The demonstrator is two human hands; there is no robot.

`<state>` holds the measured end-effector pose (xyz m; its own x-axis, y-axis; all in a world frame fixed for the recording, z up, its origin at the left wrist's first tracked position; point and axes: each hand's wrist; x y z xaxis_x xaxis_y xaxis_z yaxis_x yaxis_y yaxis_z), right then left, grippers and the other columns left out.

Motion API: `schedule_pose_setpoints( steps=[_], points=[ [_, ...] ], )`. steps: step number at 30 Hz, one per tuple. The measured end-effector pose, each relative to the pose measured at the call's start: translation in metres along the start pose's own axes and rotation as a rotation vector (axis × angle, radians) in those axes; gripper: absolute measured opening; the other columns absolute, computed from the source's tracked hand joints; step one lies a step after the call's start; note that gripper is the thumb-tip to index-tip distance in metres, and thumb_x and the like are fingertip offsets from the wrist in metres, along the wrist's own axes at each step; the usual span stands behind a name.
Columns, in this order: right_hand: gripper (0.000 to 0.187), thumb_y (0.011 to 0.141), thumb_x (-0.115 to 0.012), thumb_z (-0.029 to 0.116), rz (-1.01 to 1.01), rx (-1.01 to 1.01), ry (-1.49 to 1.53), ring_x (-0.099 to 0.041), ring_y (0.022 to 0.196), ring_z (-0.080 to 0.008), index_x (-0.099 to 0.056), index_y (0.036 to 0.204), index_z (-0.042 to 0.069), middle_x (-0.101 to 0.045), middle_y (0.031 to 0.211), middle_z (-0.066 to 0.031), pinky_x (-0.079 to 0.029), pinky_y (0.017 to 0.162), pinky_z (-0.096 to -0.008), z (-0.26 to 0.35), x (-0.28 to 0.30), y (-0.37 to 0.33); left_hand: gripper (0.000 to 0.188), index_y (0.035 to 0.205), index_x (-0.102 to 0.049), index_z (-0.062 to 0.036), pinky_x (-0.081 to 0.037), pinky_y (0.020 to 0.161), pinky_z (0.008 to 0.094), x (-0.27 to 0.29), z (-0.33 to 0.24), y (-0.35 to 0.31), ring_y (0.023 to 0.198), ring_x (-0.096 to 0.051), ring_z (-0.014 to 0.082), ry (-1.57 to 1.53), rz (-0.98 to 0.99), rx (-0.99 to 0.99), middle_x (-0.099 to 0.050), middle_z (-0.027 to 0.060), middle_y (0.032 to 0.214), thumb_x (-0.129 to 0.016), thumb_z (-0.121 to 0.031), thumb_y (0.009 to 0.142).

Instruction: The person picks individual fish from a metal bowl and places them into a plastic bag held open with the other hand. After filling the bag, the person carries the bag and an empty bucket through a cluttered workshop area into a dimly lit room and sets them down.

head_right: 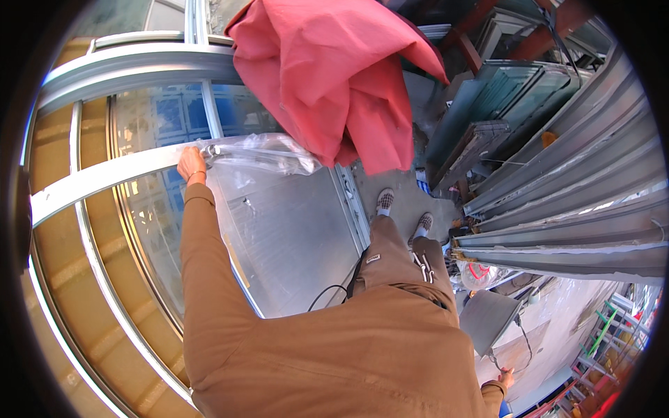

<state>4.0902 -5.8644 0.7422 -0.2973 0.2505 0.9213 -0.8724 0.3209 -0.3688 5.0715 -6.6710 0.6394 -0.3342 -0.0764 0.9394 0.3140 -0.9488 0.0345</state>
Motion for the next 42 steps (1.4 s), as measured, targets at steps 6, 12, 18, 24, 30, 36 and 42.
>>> schedule_pose_setpoints(
  steps=[6,12,18,24,30,36,42],
  points=[
    [0.051,0.099,-0.061,0.049,-0.057,-0.101,0.135,-0.045,0.05,-0.0142,-0.068,0.072,0.006,-0.06,0.063,-0.0044,-0.038,0.048,-0.0312,-0.092,-0.009,0.007,0.028,0.108,-0.073,-0.0156,-0.054,0.084,0.047,0.004,0.0,0.054,0.103,-0.067,0.0354,-0.096,-0.187,-0.036,-0.07,0.0134,0.109,-0.047,-0.019,0.096],
    [0.053,0.096,-0.054,0.05,-0.206,0.181,-0.406,-0.065,0.077,-0.0301,-0.079,0.084,0.005,-0.073,0.084,-0.0155,-0.048,0.074,-0.0484,-0.158,-0.032,0.011,0.044,0.136,-0.063,-0.0118,-0.049,0.095,0.0486,0.011,-0.011,-0.02,0.108,-0.062,0.0393,-0.432,-0.396,-0.293,-0.064,0.0206,0.121,-0.057,-0.012,0.093],
    [0.05,0.094,-0.056,0.046,-0.282,-0.123,0.103,-0.068,0.081,-0.033,-0.079,0.072,0.009,-0.071,0.075,-0.0186,-0.049,0.079,-0.0454,-0.188,-0.116,-0.072,0.042,0.127,-0.064,-0.0068,-0.054,0.08,0.047,0.02,-0.148,-0.098,0.097,-0.067,0.0366,-0.495,-0.108,-0.328,-0.07,0.0166,0.107,-0.072,-0.02,0.088],
    [0.046,0.095,-0.06,0.044,-0.344,-0.282,0.219,-0.067,0.075,-0.0279,-0.074,0.072,0.007,-0.069,0.073,-0.0163,-0.049,0.073,-0.041,-0.172,-0.113,-0.11,0.066,0.134,-0.057,-0.0004,-0.058,0.091,0.0342,0.023,-0.307,-0.182,0.119,-0.06,0.0268,-1.023,0.756,-0.69,-0.056,0.0157,0.136,-0.073,0.014,0.071],
    [0.045,0.095,-0.059,0.049,-0.418,-0.449,0.227,-0.069,0.085,-0.0324,-0.072,0.076,0.011,-0.071,0.078,-0.0132,-0.048,0.08,-0.0469,-0.2,-0.077,-0.169,0.056,0.141,-0.05,0.0049,-0.052,0.098,0.0353,0.12,-0.477,-0.295,0.113,-0.065,0.0241,-0.734,1.369,-1.083,-0.058,0.0173,0.138,-0.064,0.006,0.087],
    [0.039,0.096,-0.06,0.043,-0.648,-0.269,0.005,-0.066,0.087,-0.0306,-0.072,0.078,0.011,-0.07,0.078,-0.009,-0.046,0.084,-0.0448,-0.223,-0.048,-0.199,0.051,0.139,-0.054,0.0018,-0.053,0.089,0.0299,0.15,-0.61,-0.395,0.103,-0.068,0.0202,-0.277,1.336,-1.613,-0.064,0.0188,0.13,-0.066,-0.004,0.091],
    [0.026,0.096,-0.065,0.032,-0.746,-0.271,-0.063,-0.058,0.114,-0.0244,-0.074,0.101,0.008,-0.072,0.103,-0.0041,-0.031,0.107,-0.0511,-0.246,-0.027,-0.215,0.047,0.138,-0.056,-0.0001,-0.055,0.087,0.0317,0.203,-0.673,-0.516,0.101,-0.07,0.0204,-0.159,1.348,-1.915,-0.066,0.0192,0.128,-0.065,-0.004,0.091]
  ],
)
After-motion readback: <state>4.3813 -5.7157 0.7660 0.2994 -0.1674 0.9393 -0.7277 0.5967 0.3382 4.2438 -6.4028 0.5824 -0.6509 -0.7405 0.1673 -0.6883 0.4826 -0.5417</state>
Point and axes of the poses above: each hand's wrist, its own y-axis towards the middle knuckle, its own x-axis out of the back of the hand, z = x × y
